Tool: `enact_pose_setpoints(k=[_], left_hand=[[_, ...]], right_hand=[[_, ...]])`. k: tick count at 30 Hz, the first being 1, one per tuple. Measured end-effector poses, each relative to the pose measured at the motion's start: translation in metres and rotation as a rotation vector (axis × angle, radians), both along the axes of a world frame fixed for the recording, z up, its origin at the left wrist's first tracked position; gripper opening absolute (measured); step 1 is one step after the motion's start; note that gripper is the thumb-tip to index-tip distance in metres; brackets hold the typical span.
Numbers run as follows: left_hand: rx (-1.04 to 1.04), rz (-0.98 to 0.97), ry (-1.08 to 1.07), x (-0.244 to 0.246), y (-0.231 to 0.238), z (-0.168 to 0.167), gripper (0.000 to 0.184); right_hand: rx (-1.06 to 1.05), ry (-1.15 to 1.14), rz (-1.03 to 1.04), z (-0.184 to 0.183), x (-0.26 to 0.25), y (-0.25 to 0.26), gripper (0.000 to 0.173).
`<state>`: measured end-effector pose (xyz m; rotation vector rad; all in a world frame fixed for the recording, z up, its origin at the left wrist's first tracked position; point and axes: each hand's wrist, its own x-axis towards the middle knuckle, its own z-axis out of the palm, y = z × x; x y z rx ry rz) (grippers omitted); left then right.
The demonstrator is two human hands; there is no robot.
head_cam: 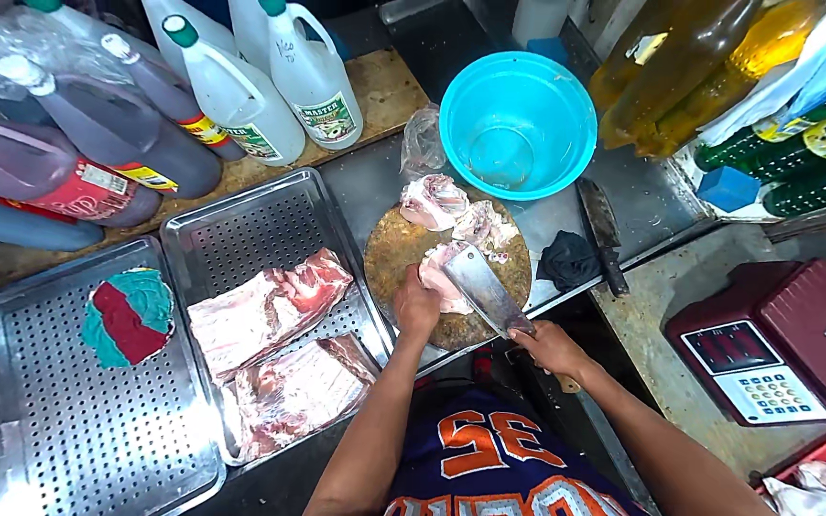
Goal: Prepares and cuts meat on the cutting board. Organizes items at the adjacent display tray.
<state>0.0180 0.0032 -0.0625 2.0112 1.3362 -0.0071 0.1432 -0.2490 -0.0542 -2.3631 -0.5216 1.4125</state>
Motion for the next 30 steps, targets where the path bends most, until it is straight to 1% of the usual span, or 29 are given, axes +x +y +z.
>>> enact_pose_setpoints(k=[3,6,8,9,10,13,16,19,22,24,27,30], left_hand=[[-0.023,-0.023,-0.049,-0.001,0.008,-0.005,0.06],[-0.093,-0.035,-0.115,-0.012,0.017,-0.009,0.062],[-0.161,-0.045,-0.214,-0.025,0.022,-0.004,0.064],[-0.177,-0.047,-0.262,-0.033,0.025,0.0,0.063],[-0.181,-0.041,-0.29,-0.041,0.027,0.007,0.06],[-0.134,-0.013,-0.303,-0.055,0.025,0.026,0.051],[-0.072,-0.008,-0.326,-0.048,0.014,0.035,0.046],[-0.044,-0.036,-0.432,-0.032,0.0,0.021,0.043],[0.067,-0.084,-0.357,-0.023,-0.004,-0.003,0.042],[0.044,-0.078,-0.336,-0.028,0.001,-0.004,0.043],[-0.036,-0.027,-0.329,-0.044,0.003,0.011,0.048],[-0.011,0.059,-0.337,-0.044,0.003,0.03,0.044]], right_hand=[[0.088,0.027,-0.072,0.002,-0.001,-0.022,0.046],[0.284,0.007,-0.29,0.011,-0.007,-0.038,0.039],[0.38,-0.04,-0.398,0.023,-0.008,-0.036,0.035],[0.383,-0.071,-0.392,0.029,-0.007,-0.032,0.034],[0.361,-0.106,-0.341,0.036,-0.007,-0.028,0.035],[0.244,-0.158,-0.097,0.048,-0.011,-0.009,0.042],[0.159,-0.161,0.064,0.041,-0.015,0.013,0.045],[0.101,-0.163,0.147,0.031,-0.012,0.019,0.048],[0.071,-0.157,0.238,0.03,0.0,0.001,0.051],[0.093,-0.155,0.231,0.032,0.008,-0.022,0.05],[0.163,-0.147,0.134,0.031,0.018,-0.062,0.048],[0.257,-0.136,0.01,0.028,0.029,-0.078,0.043]])
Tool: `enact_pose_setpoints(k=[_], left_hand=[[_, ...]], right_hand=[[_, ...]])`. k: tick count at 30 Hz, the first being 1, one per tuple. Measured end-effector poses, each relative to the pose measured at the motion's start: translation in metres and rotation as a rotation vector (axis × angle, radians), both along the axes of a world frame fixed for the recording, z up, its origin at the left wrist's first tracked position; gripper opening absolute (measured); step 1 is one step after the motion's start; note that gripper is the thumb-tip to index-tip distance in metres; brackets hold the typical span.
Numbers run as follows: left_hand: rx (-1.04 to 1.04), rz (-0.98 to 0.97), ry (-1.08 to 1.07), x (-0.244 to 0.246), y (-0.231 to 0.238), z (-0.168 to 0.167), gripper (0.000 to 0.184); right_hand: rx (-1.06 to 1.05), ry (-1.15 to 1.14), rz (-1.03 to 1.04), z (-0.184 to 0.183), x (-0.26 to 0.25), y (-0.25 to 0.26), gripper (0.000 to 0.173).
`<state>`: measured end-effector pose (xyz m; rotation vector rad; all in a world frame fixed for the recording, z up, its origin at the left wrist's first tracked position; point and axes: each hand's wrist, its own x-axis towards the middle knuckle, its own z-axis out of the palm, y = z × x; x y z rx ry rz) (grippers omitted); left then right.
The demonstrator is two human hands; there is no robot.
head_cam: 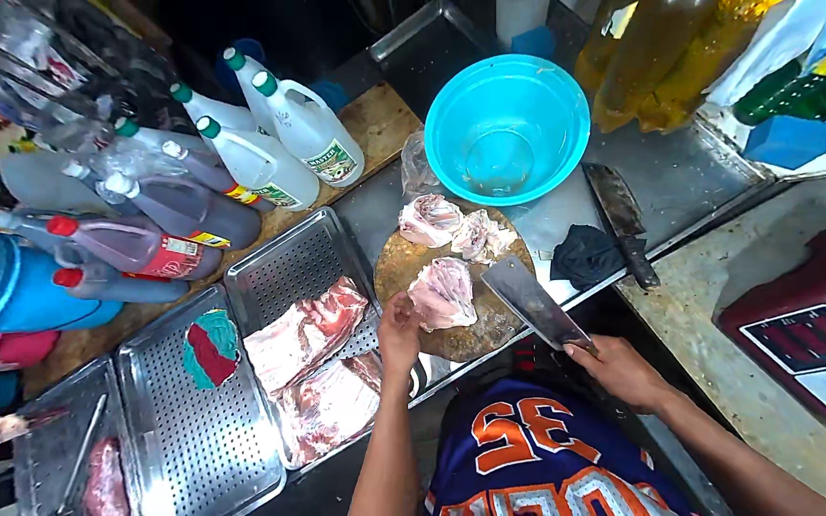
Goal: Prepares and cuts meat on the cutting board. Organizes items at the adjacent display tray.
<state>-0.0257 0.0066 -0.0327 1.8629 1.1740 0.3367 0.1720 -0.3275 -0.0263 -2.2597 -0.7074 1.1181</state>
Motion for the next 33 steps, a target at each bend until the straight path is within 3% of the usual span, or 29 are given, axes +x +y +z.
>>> enact_pose_setpoints(k=[3,7,11,17,22,25,27,30,33], left_hand=[[0.06,0.048,0.048,0.02,0.0,0.006,0.038],[-0.004,0.135,0.033,0.034,-0.013,-0.012,0.036],[-0.042,0.219,0.006,0.042,-0.03,-0.022,0.039],[-0.125,0.268,-0.037,0.032,-0.032,-0.03,0.048],[0.063,0.108,0.067,0.055,-0.038,0.015,0.049],[0.145,-0.081,0.286,0.104,-0.041,0.032,0.067],[0.256,-0.211,0.483,0.12,-0.04,0.025,0.068],[0.324,-0.2,0.411,0.078,-0.027,0.014,0.056],[0.106,-0.078,0.257,0.014,-0.004,0.017,0.065]], right_hand=[[0.021,0.013,0.059,0.011,0.014,0.024,0.045],[0.015,0.044,0.256,0.024,0.011,0.079,0.05],[-0.093,0.06,0.393,0.016,0.002,0.119,0.049],[-0.13,0.018,0.38,-0.001,0.001,0.063,0.051],[-0.051,-0.003,0.198,-0.007,0.031,0.009,0.05],[-0.059,-0.053,0.127,-0.015,0.046,0.015,0.048],[-0.086,-0.087,0.158,-0.021,0.05,0.02,0.049],[-0.127,-0.096,0.212,-0.035,0.049,0.018,0.052],[-0.107,-0.045,0.114,-0.043,0.04,0.016,0.053]])
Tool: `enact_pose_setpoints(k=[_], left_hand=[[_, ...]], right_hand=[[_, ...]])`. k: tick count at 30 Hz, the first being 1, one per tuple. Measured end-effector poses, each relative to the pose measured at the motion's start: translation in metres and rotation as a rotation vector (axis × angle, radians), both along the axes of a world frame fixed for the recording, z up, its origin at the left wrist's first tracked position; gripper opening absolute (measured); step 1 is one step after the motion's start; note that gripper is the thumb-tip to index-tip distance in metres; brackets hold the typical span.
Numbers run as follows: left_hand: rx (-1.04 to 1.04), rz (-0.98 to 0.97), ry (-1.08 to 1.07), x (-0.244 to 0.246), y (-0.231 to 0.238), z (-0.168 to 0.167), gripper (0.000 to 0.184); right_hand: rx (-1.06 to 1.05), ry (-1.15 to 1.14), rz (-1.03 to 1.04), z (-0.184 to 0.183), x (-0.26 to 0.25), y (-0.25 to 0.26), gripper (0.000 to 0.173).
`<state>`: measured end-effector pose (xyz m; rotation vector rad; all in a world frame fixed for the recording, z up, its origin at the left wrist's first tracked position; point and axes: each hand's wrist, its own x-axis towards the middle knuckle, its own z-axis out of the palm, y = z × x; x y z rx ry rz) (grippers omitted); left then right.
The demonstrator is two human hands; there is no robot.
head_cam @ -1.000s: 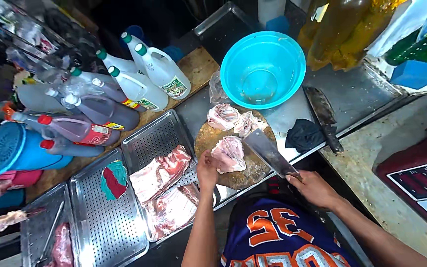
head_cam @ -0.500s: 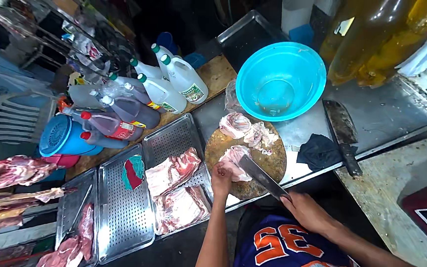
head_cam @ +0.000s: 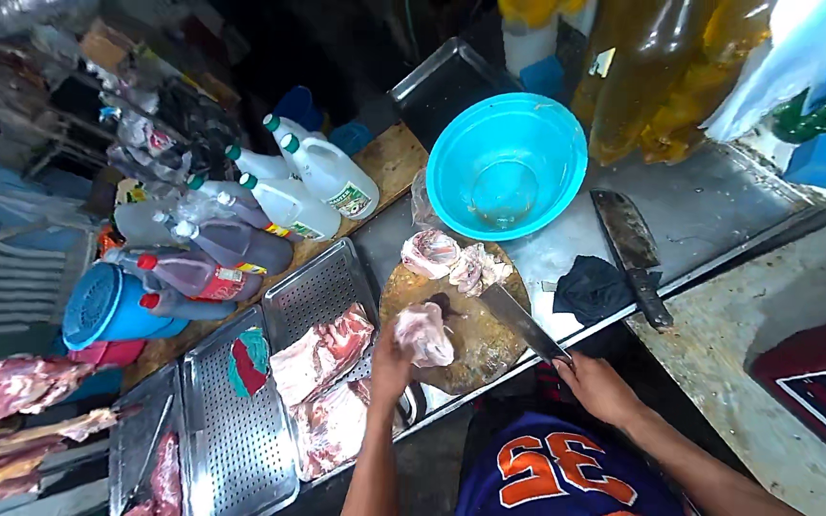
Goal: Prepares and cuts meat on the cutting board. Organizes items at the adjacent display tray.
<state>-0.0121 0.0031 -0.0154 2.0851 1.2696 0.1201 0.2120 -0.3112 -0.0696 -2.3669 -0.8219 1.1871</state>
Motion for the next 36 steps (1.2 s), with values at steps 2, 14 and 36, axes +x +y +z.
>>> enact_pose_setpoints(k=[2,14,36], left_hand=[[-0.182,0.11,0.049,-0.016,0.01,0.01,0.065],[-0.153,0.308,0.069,0.044,0.021,-0.004,0.051],[0.161,-0.166,0.039,0.007,-0.064,0.008,0.064]], right_hand=[[0.021,0.018,-0.054,-0.005,-0.005,-0.001,0.053],[0.015,0.019,0.022,-0.006,0.007,0.001,0.054],[0.159,0.289,0.045,0.071,-0.016,0.046,0.044]])
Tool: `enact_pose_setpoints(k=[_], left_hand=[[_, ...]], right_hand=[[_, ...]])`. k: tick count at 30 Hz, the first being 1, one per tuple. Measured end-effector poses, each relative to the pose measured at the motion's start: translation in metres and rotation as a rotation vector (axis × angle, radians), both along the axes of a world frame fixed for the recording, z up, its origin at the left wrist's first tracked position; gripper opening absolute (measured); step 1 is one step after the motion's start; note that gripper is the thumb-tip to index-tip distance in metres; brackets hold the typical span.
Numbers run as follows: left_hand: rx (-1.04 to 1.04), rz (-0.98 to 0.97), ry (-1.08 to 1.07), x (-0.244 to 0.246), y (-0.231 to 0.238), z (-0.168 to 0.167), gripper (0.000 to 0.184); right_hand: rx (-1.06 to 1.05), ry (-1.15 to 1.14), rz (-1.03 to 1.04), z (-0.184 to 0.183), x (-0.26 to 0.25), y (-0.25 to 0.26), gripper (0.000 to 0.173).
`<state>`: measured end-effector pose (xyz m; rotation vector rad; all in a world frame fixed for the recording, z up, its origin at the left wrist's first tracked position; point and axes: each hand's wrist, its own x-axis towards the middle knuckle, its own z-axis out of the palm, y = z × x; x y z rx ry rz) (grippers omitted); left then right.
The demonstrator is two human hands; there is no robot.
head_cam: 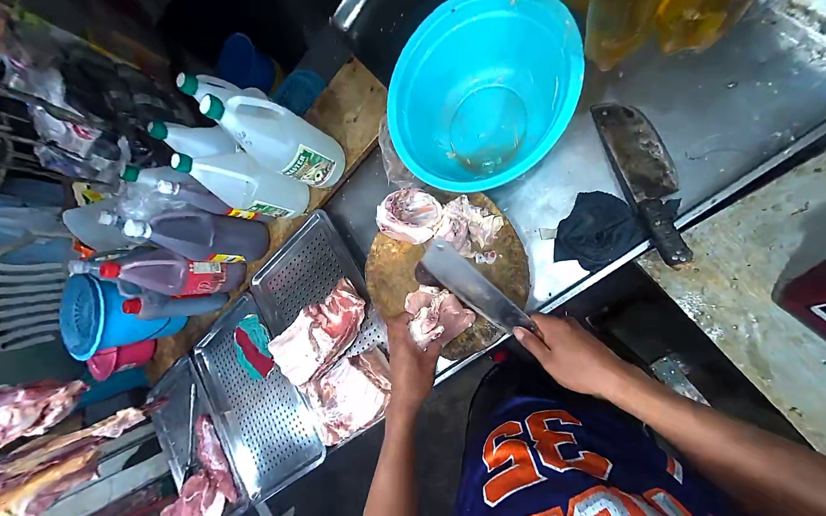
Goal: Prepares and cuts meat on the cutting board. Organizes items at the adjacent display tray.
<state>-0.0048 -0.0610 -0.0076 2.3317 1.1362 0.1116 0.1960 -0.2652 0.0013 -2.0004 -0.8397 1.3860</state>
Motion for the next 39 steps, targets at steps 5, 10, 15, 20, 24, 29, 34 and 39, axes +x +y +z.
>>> enact_pose_setpoints(k=[5,10,15,20,24,29,34,39], left_hand=[[0.019,-0.006,-0.006,0.001,0.0,-0.003,0.059],[-0.016,0.027,-0.05,-0.002,0.001,-0.009,0.057],[-0.135,0.104,-0.168,-0.013,0.008,-0.013,0.054],[-0.17,0.093,-0.174,-0.011,0.01,-0.013,0.057],[-0.164,0.104,-0.169,-0.011,0.009,-0.013,0.055],[-0.173,0.153,-0.206,-0.011,0.006,-0.013,0.053],[-0.206,0.188,-0.227,-0.013,0.007,-0.014,0.053],[-0.225,0.167,-0.231,-0.015,0.006,-0.016,0.053]], right_hand=[[0.015,-0.018,0.107,0.018,-0.001,0.076,0.044],[-0.033,-0.025,0.178,0.013,-0.021,0.075,0.045],[-0.099,-0.023,0.16,0.016,-0.029,0.014,0.042],[-0.059,-0.092,0.072,0.027,-0.021,0.04,0.042],[-0.045,-0.068,0.138,0.024,-0.024,0.076,0.042],[-0.075,-0.059,0.15,0.016,-0.036,0.081,0.042],[-0.099,0.013,0.175,0.026,-0.035,0.037,0.04],[-0.101,0.052,0.162,0.027,-0.03,0.045,0.039]])
